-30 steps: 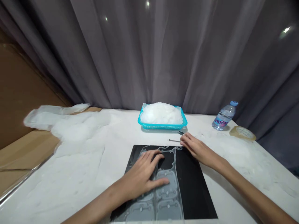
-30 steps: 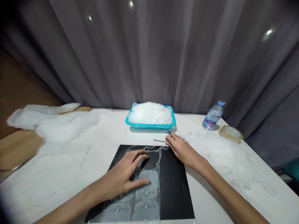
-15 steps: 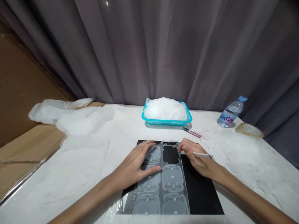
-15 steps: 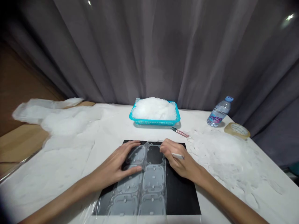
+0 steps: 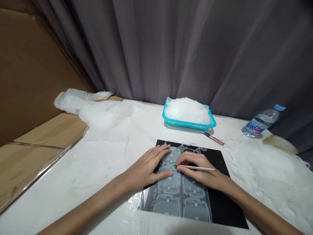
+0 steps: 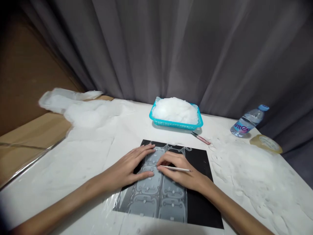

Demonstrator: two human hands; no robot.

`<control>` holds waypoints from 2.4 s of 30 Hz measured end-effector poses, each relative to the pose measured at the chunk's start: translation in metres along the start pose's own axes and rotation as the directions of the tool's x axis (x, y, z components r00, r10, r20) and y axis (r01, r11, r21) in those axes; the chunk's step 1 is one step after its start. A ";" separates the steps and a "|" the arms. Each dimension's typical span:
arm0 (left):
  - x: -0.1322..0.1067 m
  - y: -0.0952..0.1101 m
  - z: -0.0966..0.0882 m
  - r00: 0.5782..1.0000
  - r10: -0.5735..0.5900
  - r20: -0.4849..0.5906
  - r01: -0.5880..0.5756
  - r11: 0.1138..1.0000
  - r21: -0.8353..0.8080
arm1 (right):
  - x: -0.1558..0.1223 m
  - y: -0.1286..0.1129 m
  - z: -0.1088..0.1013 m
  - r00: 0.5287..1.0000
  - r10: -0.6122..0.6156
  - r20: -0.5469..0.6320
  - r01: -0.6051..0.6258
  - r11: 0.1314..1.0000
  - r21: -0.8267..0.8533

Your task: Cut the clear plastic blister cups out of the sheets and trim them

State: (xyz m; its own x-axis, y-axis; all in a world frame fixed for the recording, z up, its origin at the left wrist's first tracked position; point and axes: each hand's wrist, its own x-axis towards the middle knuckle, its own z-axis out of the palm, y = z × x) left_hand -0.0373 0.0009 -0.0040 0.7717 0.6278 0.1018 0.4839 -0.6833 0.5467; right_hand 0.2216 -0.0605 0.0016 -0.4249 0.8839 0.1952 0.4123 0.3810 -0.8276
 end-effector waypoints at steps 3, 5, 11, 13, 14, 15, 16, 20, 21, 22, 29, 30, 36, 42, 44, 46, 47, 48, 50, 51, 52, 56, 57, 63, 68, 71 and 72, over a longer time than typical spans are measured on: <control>-0.003 -0.001 0.002 1.000 0.007 0.004 -0.007 1.000 -0.006 | 0.004 0.003 0.004 1.000 -0.019 0.007 0.019 1.000 -0.004; -0.003 -0.001 0.003 1.000 0.002 0.014 -0.002 1.000 -0.004 | 0.006 0.004 0.005 0.999 -0.028 0.025 0.028 1.000 0.008; -0.001 0.000 0.005 1.000 0.000 -0.008 0.000 1.000 -0.026 | 0.003 0.005 0.009 0.999 -0.017 0.036 0.015 0.999 0.041; 0.000 0.000 0.006 1.000 -0.002 -0.016 0.001 0.999 -0.032 | 0.001 0.005 0.011 0.999 -0.013 0.031 0.013 1.000 0.006; 0.000 -0.001 0.006 1.000 -0.002 -0.019 0.002 0.999 -0.034 | 0.000 0.006 0.012 0.999 -0.017 0.029 0.018 1.000 -0.019; 0.000 -0.001 0.006 1.000 -0.002 -0.021 0.002 0.999 -0.035 | -0.001 0.006 0.013 0.999 -0.027 0.028 0.029 0.999 -0.044; 0.000 -0.001 0.006 1.000 -0.004 -0.019 0.004 0.999 -0.035 | -0.001 0.006 0.014 0.999 -0.044 0.025 0.045 0.997 -0.064; 0.000 -0.001 0.007 1.000 -0.017 0.007 0.017 1.000 -0.017 | -0.003 0.007 0.015 0.994 -0.103 0.028 0.106 0.989 -0.099; 0.000 -0.002 0.007 1.000 -0.019 0.011 0.019 1.000 -0.010 | -0.003 0.007 0.015 0.994 -0.105 0.033 0.108 0.989 -0.103; 0.001 -0.002 0.008 1.000 -0.018 0.007 0.018 1.000 -0.006 | -0.003 0.007 0.015 0.994 -0.106 0.038 0.109 0.988 -0.108; 0.005 -0.004 0.008 0.998 0.042 -0.054 -0.040 0.998 0.040 | -0.004 0.006 0.021 0.964 -0.265 0.019 0.263 0.943 -0.205; 0.005 -0.003 0.007 0.997 0.048 -0.056 -0.046 0.998 0.050 | -0.005 0.005 0.021 0.962 -0.273 0.019 0.270 0.935 -0.230; 0.006 -0.004 0.006 0.997 0.064 -0.045 -0.058 0.991 0.118 | -0.012 0.007 0.023 0.953 -0.302 0.017 0.290 0.897 -0.334; 0.006 -0.002 0.006 0.997 0.078 -0.023 -0.073 0.984 0.164 | -0.009 0.019 0.027 0.946 -0.306 0.105 0.323 0.871 -0.370; 0.005 0.000 0.006 0.997 0.077 -0.015 -0.073 0.985 0.157 | -0.008 0.018 0.025 0.953 -0.272 0.133 0.302 0.875 -0.378; 0.006 0.000 0.006 0.998 0.068 -0.005 -0.067 0.989 0.132 | -0.010 0.015 0.022 0.957 -0.254 0.142 0.290 0.871 -0.397; 0.006 0.001 0.006 0.998 0.065 -0.001 -0.064 0.991 0.117 | -0.012 0.013 0.021 0.958 -0.248 0.141 0.285 0.869 -0.404; 0.006 0.001 0.006 0.998 0.062 0.004 -0.062 0.993 0.103 | -0.013 0.012 0.020 0.960 -0.242 0.139 0.278 0.869 -0.409; 0.007 0.000 0.006 0.998 0.056 0.012 -0.057 0.996 0.076 | -0.015 0.011 0.020 0.964 -0.239 0.120 0.267 0.867 -0.420; 0.008 0.000 0.006 0.999 0.048 0.016 -0.049 0.997 0.062 | -0.015 0.011 0.021 0.963 -0.246 0.108 0.268 0.860 -0.434; 0.008 -0.001 0.005 0.999 0.040 0.017 -0.041 0.998 0.049 | -0.015 0.012 0.023 0.961 -0.259 0.099 0.275 0.847 -0.455; 0.011 -0.003 0.004 0.999 0.025 0.032 -0.026 1.000 0.005 | -0.009 0.014 0.029 0.949 -0.304 0.082 0.296 0.774 -0.560; 0.012 -0.003 0.003 0.999 0.032 0.037 -0.032 0.999 -0.004 | -0.008 0.014 0.030 0.952 -0.296 0.078 0.284 0.760 -0.584; 0.007 0.003 0.005 0.999 -0.049 -0.007 0.049 0.999 -0.020 | -0.008 0.008 0.032 0.939 -0.322 0.125 0.307 0.616 -0.726; -0.005 0.023 0.007 0.934 -0.289 -0.211 0.278 0.957 -0.082 | -0.011 0.008 0.032 0.900 -0.435 0.026 0.299 0.573 -0.763; -0.005 0.032 0.009 0.944 -0.323 -0.069 0.285 0.904 -0.320 | -0.012 0.006 0.034 0.875 -0.482 -0.047 0.288 0.595 -0.750; -0.005 0.033 0.010 0.949 -0.314 -0.012 0.282 0.868 -0.409 | -0.013 0.005 0.035 0.870 -0.490 -0.056 0.291 0.600 -0.745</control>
State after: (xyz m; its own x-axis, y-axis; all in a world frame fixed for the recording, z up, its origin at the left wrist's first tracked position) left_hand -0.0204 -0.0286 0.0050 0.5755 0.8152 -0.0655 0.4689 -0.2633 0.8431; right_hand 0.2005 -0.0795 -0.0233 -0.5266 0.5972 0.6049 0.7245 0.6876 -0.0481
